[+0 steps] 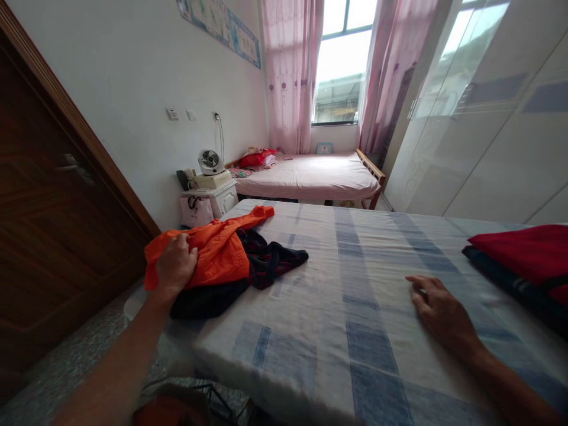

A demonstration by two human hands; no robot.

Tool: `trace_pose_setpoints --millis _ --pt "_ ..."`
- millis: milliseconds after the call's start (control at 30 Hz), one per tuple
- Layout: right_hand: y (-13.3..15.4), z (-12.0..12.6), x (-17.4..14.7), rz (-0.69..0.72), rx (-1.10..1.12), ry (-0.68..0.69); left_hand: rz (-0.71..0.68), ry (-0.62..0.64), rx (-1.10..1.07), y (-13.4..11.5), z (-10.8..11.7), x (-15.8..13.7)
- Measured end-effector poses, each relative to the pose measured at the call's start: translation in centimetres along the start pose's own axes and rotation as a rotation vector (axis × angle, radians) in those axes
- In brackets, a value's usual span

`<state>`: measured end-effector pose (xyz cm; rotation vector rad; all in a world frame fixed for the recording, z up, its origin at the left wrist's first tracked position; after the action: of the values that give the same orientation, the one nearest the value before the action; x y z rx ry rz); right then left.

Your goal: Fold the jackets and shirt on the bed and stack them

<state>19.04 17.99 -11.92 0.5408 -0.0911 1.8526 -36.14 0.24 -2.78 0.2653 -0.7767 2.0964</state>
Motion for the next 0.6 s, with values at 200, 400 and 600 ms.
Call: trace_pose_setpoints --millis 200,400,600 --pt "0.3 -0.2 -0.1 0.081 -0.061 -0.032 0.070 -0.082 -0.311 0.1 1.1 2.9" --pt "0.8 0.0 -0.1 0.082 -0.070 -0.018 -0.144 -0.305 -0.730 -8.3 3.9 4.8" --pt "0.5 -0.4 -0.1 0.078 -0.085 0.010 -0.617 -0.139 -0.985 -24.1 3.5 -1.4"
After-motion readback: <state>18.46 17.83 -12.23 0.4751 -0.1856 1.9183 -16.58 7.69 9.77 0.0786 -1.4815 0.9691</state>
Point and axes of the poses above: each hand's wrist, its own x-axis towards the middle knuckle, its own z-axis out of the back of the hand, y = z × x, the point moved 7 cm from there along x, towards the middle knuckle, and after that the axes turned 11 degrees about -x, right-handed, at the moved point
